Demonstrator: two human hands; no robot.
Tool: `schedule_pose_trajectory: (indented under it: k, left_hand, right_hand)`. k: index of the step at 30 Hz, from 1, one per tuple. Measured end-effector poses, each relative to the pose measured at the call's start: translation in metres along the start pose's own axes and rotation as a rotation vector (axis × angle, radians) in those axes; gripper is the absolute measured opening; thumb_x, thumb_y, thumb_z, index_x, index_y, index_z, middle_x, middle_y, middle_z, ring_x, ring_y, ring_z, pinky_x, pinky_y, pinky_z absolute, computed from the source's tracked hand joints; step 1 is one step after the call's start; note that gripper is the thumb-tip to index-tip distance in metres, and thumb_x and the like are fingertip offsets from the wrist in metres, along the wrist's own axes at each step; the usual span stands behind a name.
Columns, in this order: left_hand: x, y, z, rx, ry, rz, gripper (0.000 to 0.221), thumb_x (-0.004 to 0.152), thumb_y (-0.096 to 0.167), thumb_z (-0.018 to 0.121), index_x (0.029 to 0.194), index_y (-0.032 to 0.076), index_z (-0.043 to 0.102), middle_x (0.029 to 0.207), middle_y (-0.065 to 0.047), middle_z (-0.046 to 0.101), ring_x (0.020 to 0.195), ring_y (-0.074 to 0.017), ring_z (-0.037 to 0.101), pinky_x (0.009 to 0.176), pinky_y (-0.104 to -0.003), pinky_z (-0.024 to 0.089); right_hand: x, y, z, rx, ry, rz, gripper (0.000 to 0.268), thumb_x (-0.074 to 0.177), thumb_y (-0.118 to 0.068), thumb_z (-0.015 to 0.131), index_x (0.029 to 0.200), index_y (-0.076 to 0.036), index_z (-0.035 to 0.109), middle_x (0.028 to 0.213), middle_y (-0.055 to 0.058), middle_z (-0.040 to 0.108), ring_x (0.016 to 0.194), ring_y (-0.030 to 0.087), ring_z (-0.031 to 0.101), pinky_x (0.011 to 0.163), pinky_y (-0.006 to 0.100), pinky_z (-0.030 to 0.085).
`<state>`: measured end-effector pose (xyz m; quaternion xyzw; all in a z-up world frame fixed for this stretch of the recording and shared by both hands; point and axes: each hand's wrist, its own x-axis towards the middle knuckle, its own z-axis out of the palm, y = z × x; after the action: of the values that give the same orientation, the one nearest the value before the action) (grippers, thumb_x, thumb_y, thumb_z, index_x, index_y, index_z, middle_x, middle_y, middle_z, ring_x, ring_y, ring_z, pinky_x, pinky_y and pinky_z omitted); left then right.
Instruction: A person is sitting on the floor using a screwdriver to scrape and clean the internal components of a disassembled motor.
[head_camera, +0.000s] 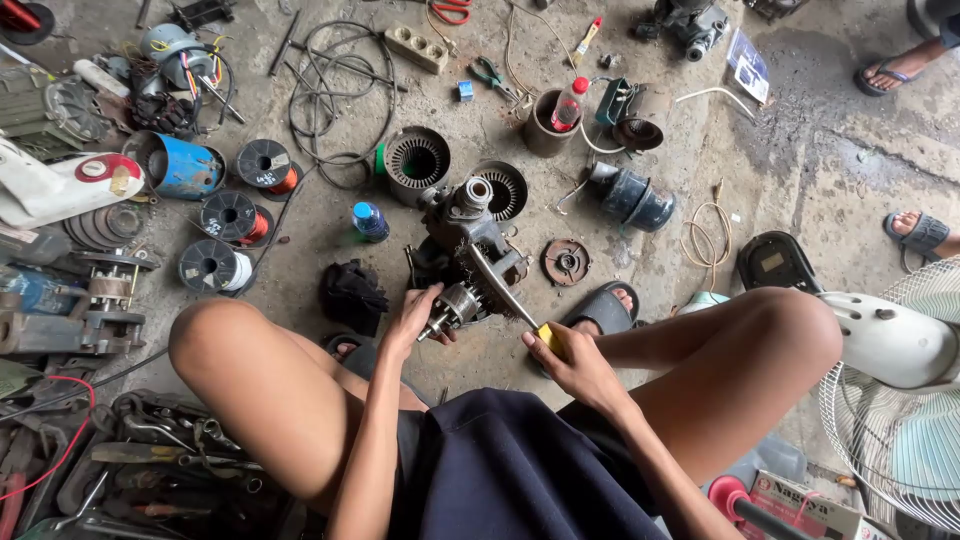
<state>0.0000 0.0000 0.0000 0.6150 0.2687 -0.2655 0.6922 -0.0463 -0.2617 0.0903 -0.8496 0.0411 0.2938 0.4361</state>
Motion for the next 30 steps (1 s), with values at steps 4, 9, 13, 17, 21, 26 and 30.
schedule_pose_trajectory:
  k: [4,9,13,17,21,26,30]
  left_hand:
    - [0.093,-0.076,-0.046,0.136,0.065,0.077,0.048,0.1,0.04,0.061,0.087,-0.006,0.07,0.067,-0.027,0.068,0.048,-0.0318,0.071,0.039,-0.038,0.06]
    - [-0.005,0.007,-0.009,0.212,-0.063,0.033,0.062,0.091,0.053,0.07,0.105,-0.008,0.07,0.083,-0.026,0.072,0.062,-0.0277,0.073,0.046,-0.029,0.06]
    - [-0.002,0.003,-0.01,0.222,-0.044,0.024,0.064,0.082,0.05,0.078,0.113,-0.006,0.07,0.09,-0.024,0.073,0.062,-0.0266,0.074,0.045,-0.031,0.059]
    - [0.001,0.006,-0.009,0.092,-0.08,0.056,0.043,0.087,0.041,0.075,0.08,-0.001,0.075,0.064,-0.007,0.068,0.046,-0.0152,0.061,0.038,-0.027,0.049]
    - [0.036,-0.012,-0.011,-0.06,-0.151,0.033,0.041,0.091,0.033,0.069,0.105,-0.005,0.076,0.081,-0.012,0.075,0.053,-0.02,0.067,0.045,-0.03,0.057]
    - [0.062,-0.056,-0.016,-0.002,0.001,0.083,0.031,0.094,0.02,0.058,0.085,-0.007,0.072,0.066,-0.012,0.07,0.043,-0.0205,0.062,0.038,-0.029,0.049]
    - [0.1,-0.087,-0.02,0.41,0.251,0.131,0.028,0.085,0.027,0.065,0.086,0.002,0.077,0.076,-0.009,0.073,0.065,-0.0227,0.066,0.064,-0.035,0.053]
  right_hand:
    - [0.0,0.0,-0.002,-0.007,-0.008,-0.008,0.042,0.095,-0.046,0.066,0.082,-0.006,0.065,0.064,0.017,0.063,0.067,0.026,0.062,0.066,0.038,0.051]
    - [-0.004,-0.011,-0.004,-0.018,-0.027,-0.036,0.041,0.095,-0.042,0.068,0.083,-0.003,0.065,0.067,0.018,0.064,0.07,0.029,0.065,0.066,0.04,0.052]
    - [-0.012,-0.031,-0.004,-0.025,-0.031,-0.026,0.046,0.095,-0.041,0.069,0.074,-0.001,0.066,0.056,0.015,0.061,0.059,0.024,0.062,0.058,0.036,0.052]
    - [-0.01,-0.029,-0.003,0.021,0.002,0.105,0.044,0.099,-0.037,0.063,0.083,0.003,0.067,0.063,0.011,0.064,0.05,0.017,0.049,0.048,0.03,0.041]
    - [-0.007,-0.019,-0.003,0.022,-0.001,0.061,0.049,0.101,-0.038,0.063,0.072,0.001,0.059,0.058,0.008,0.05,0.048,0.017,0.041,0.045,0.031,0.036]
    - [-0.008,-0.022,-0.003,0.024,0.017,0.083,0.05,0.1,-0.038,0.064,0.074,0.004,0.061,0.06,0.01,0.051,0.048,0.018,0.045,0.044,0.032,0.037]
    - [-0.001,-0.011,-0.005,-0.001,0.042,0.083,0.051,0.098,-0.038,0.065,0.079,0.009,0.069,0.059,0.012,0.054,0.046,0.02,0.047,0.043,0.032,0.036]
